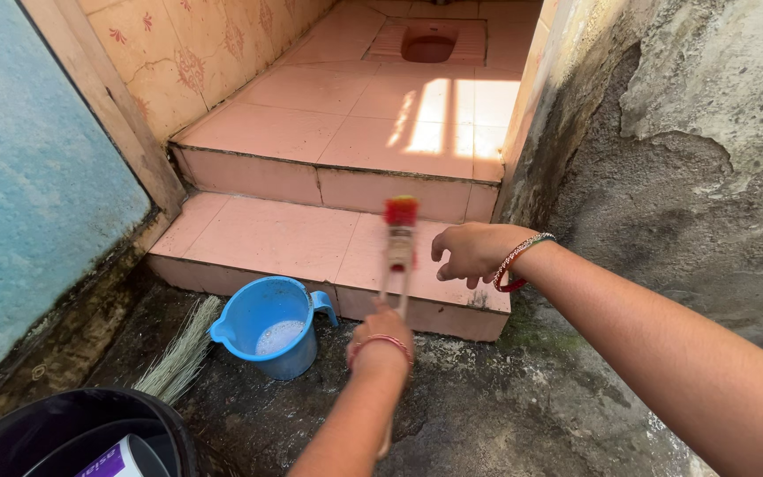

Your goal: The person scrubs the tiled floor and steps of a squat toilet area using a long-handled brush with red bristles. They repeatedly dip the brush into a blue plastic jug of water and scrub the floor tiles and step edges near the toilet.

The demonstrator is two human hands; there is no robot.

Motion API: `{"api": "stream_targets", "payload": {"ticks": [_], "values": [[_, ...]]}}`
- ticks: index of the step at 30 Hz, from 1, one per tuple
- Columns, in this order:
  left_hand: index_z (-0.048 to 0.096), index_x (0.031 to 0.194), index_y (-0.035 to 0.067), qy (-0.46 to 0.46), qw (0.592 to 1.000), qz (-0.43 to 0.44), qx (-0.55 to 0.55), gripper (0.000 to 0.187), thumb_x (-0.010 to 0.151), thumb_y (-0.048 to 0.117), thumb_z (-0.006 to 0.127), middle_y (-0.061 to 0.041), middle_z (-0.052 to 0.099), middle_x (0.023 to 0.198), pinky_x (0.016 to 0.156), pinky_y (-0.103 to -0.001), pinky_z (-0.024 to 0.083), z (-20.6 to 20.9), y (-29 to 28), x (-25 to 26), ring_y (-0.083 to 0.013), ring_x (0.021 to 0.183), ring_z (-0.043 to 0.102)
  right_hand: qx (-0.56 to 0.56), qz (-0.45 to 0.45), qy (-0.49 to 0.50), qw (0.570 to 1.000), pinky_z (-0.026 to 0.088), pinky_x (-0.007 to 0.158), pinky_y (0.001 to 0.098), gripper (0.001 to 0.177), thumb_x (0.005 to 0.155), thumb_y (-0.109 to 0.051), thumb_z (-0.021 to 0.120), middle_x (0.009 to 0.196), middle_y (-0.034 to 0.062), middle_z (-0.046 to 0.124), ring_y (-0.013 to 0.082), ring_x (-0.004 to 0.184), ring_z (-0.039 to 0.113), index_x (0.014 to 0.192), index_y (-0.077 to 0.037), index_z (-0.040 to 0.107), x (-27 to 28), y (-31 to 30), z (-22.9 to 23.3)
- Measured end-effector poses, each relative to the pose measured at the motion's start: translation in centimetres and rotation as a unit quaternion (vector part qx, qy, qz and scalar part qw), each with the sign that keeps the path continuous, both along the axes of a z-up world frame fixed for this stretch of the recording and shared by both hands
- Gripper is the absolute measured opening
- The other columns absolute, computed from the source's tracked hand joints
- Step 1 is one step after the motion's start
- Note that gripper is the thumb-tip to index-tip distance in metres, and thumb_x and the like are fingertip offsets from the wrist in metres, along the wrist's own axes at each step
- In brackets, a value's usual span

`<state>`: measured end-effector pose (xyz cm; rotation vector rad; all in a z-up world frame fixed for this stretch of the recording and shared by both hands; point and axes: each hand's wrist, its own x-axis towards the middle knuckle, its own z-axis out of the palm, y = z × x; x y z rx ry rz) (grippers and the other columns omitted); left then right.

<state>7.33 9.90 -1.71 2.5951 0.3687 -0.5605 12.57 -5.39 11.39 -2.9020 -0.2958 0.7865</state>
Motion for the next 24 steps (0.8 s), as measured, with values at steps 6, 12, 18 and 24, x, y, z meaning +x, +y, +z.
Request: {"api": "stream_targets", "payload": {"ticks": [6, 12, 18, 24], "values": [[0.022, 0.159, -0.007, -0.088, 0.982, 0.167, -0.020, 0.061, 0.107, 0.018, 0.041, -0.027, 0.072, 0.119, 0.084, -0.047, 0.066, -0.2, 8.9, 1.9, -0.0406, 0.105, 0.074, 0.007, -0.005, 0.009, 1.000, 0.064, 0.074, 0.0349, 0.050, 0.095, -0.031, 0.063, 0.117, 0.0094, 0.071, 0.0182, 0.093, 0.078, 0.141, -0.014, 0.054, -0.3, -0.8, 0.7], [0.009, 0.162, 0.003, -0.034, 0.999, -0.003, -0.027, 0.065, 0.105, 0.016, 0.038, -0.026, 0.064, 0.128, 0.098, -0.051, 0.057, -0.9, -2.1, -3.9, -0.0399, 0.117, 0.067, -0.001, 0.013, -0.006, 1.000, 0.063, 0.072, 0.0352, 0.051, 0.094, -0.031, 0.065, 0.113, 0.0123, 0.074, 0.0196, 0.088, 0.078, 0.140, -0.012, 0.056, 0.2, 1.0, 0.3], [0.011, 0.162, 0.004, -0.014, 0.998, 0.065, -0.006, 0.064, 0.107, 0.021, 0.038, -0.024, 0.066, 0.129, 0.095, -0.051, 0.060, 1.9, 1.8, -2.9, -0.0388, 0.117, 0.068, -0.003, 0.017, -0.014, 1.000, 0.062, 0.070, 0.0360, 0.050, 0.094, -0.030, 0.065, 0.112, 0.0125, 0.075, 0.0201, 0.087, 0.078, 0.140, -0.011, 0.057, 0.1, 1.3, -0.5], [0.010, 0.163, 0.002, -0.030, 0.996, 0.078, -0.030, 0.066, 0.105, 0.017, 0.039, -0.026, 0.070, 0.123, 0.093, -0.049, 0.059, 1.2, 0.9, -5.7, -0.0391, 0.111, 0.071, -0.038, 0.035, -0.014, 0.999, 0.061, 0.071, 0.0370, 0.051, 0.093, -0.029, 0.067, 0.111, 0.0151, 0.075, 0.0199, 0.082, 0.078, 0.139, -0.009, 0.057, -0.1, -0.1, -2.0]]}}
